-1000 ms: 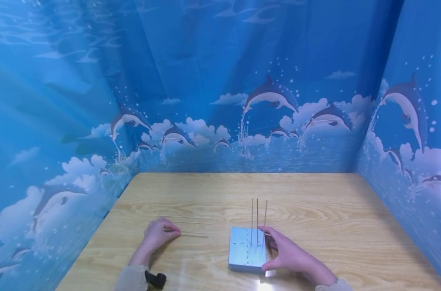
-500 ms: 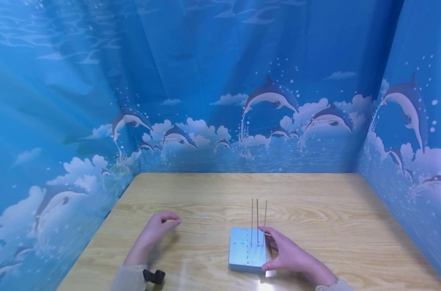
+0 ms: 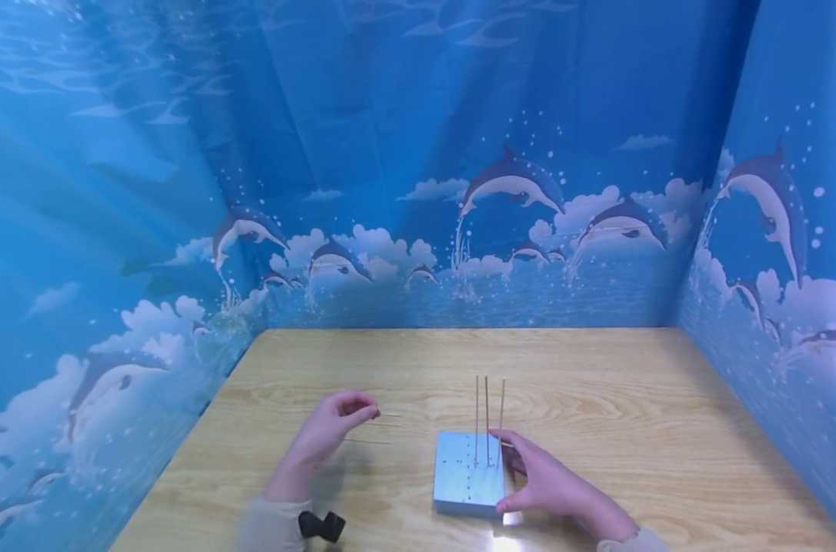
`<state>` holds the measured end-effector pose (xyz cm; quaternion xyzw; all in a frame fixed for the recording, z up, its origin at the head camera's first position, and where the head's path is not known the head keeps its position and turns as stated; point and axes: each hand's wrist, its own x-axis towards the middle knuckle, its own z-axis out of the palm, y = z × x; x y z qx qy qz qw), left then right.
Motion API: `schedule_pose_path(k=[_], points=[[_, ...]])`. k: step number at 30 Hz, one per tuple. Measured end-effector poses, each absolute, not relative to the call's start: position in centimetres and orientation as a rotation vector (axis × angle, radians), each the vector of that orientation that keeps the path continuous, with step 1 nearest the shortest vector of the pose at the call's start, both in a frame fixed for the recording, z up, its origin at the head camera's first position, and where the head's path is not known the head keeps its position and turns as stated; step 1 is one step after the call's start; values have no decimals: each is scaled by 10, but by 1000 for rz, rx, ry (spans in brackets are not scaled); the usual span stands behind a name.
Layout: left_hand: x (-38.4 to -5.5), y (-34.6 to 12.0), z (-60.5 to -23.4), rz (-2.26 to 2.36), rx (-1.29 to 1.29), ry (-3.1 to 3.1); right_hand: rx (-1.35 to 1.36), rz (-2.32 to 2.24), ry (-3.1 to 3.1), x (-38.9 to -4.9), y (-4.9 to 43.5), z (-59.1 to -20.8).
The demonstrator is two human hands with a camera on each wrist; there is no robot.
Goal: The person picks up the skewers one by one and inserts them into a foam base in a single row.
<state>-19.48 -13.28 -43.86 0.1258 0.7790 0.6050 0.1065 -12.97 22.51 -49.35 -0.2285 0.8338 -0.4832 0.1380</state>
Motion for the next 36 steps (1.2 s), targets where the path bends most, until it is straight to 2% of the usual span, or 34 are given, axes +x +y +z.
schedule_pose_path(k=[9, 17, 27, 36], points=[[-193, -96, -438, 1845, 408, 2134, -722, -1398, 2458, -127, 226, -496], [-183, -67, -432, 1887, 343, 2050, -702, -1394, 2456, -126, 227, -496], [-175, -40, -428, 2009, 318, 1789, -690, -1393, 2456, -127, 227, -496], [-169, -21, -435, 2004, 315, 1786, -692, -1393, 2445, -130, 229, -496]])
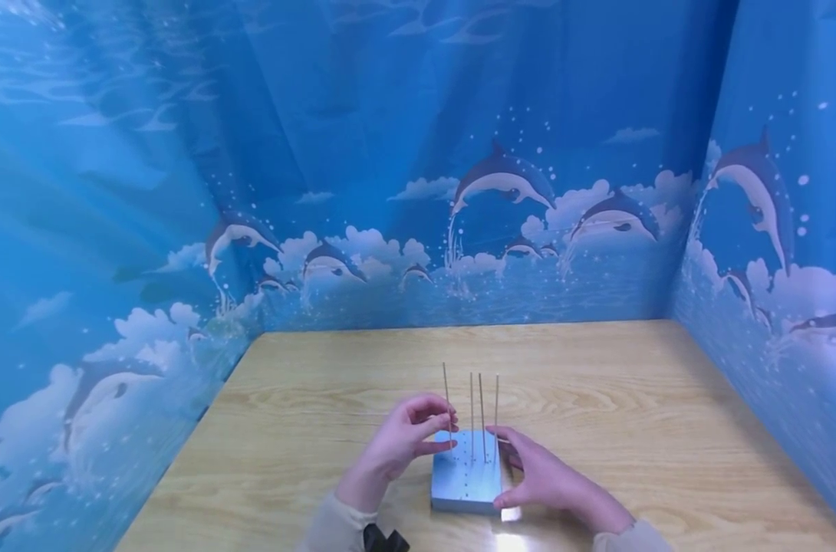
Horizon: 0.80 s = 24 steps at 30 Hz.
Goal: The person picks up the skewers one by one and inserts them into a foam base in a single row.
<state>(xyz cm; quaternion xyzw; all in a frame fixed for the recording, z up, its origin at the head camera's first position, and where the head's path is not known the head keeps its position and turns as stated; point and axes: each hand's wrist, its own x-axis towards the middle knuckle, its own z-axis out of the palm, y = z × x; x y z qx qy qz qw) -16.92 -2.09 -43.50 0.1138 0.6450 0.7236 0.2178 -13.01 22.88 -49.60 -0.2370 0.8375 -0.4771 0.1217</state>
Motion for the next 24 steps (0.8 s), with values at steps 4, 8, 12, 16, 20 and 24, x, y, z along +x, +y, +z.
schedule_pose_path(k=[4, 8, 12, 16, 20, 24], points=[[-169, -16, -436, 2029, 289, 1774, -687, -1391, 2444, -130, 228, -495], [-169, -14, -436, 2040, 286, 1770, -677, -1393, 2444, -129, 227, -493], [-170, -13, -440, 2028, 284, 1771, -665, -1395, 2436, -128, 226, -493], [-170, -12, -443, 2023, 285, 1772, -666, -1416, 2412, -127, 225, -495], [-170, -9, -444, 2036, 276, 1790, -655, -1427, 2408, -127, 225, -496], [-170, -6, -444, 2055, 276, 1814, -653, -1422, 2420, -129, 226, -496]])
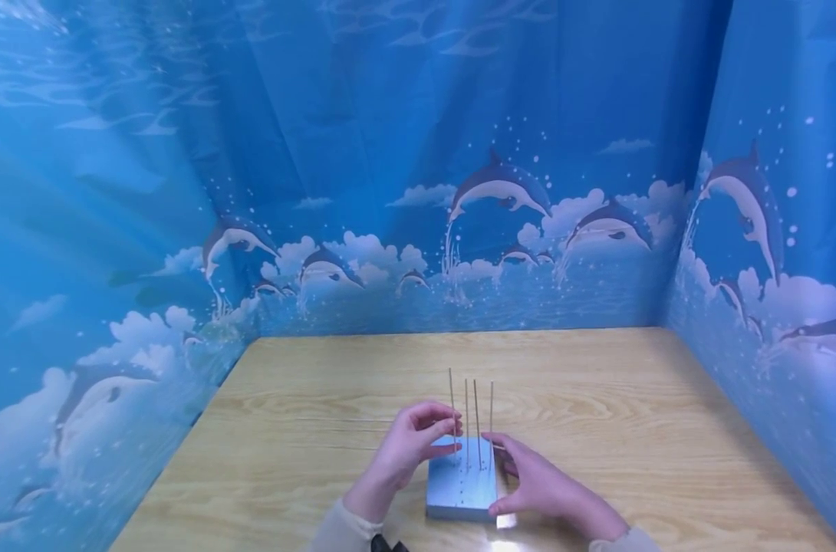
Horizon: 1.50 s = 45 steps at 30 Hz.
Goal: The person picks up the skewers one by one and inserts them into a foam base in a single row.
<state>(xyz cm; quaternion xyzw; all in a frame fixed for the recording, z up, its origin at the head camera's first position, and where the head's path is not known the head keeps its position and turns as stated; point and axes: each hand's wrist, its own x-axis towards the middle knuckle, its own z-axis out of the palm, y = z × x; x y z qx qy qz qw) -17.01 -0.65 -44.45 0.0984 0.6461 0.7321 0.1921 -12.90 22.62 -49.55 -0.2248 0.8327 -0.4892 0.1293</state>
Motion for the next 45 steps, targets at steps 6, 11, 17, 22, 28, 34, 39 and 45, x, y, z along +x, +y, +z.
schedule_pose_path(k=[6, 11, 17, 22, 28, 34, 39, 45], points=[[-171, -5, -444, 2053, 271, 1834, -680, -1423, 2423, -130, 227, -493], [-170, -5, -444, 2044, 281, 1841, -693, -1424, 2421, -130, 227, -493], [-168, -4, -446, 2039, 274, 1841, -702, -1421, 2429, -130, 228, -492], [-170, -3, -447, 2036, 262, 1842, -707, -1421, 2428, -130, 228, -492], [-173, -3, -449, 2029, 240, 1834, -707, -1426, 2417, -130, 228, -490], [-172, -4, -451, 2008, 203, 1835, -701, -1426, 2406, -129, 228, -491], [-171, -6, -453, 2009, 169, 1816, -712, -1423, 2413, -128, 227, -493], [-172, -7, -455, 2013, 150, 1802, -717, -1441, 2393, -127, 226, -495]])
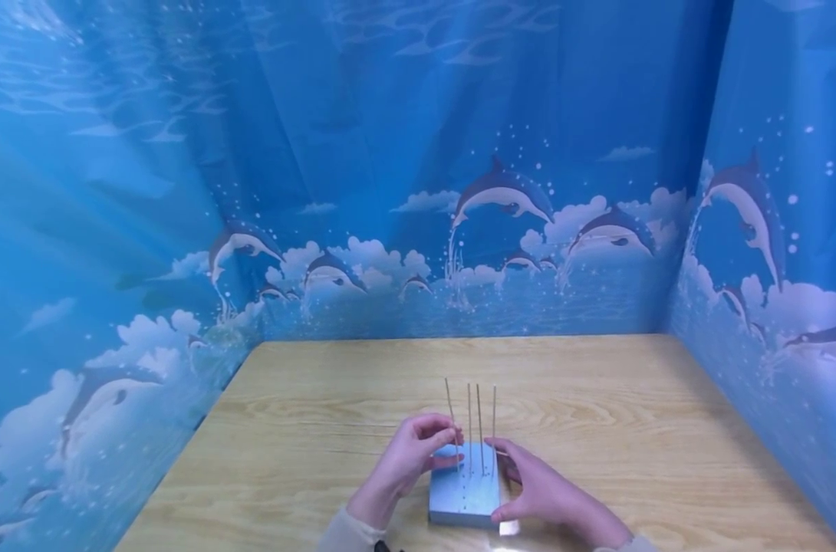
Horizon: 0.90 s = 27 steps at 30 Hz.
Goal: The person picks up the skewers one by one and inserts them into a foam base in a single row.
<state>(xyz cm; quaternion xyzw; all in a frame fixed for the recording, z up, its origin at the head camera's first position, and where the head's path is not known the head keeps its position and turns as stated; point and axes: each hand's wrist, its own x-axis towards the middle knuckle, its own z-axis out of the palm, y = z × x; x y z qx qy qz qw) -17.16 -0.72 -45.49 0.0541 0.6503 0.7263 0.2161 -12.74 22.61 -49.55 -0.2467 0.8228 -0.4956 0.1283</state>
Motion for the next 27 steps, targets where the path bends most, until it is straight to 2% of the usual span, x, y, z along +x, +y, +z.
schedule_pose_path(k=[27], points=[[-174, -9, -457, 2002, 229, 1767, -641, -1402, 2413, -131, 227, -496]])
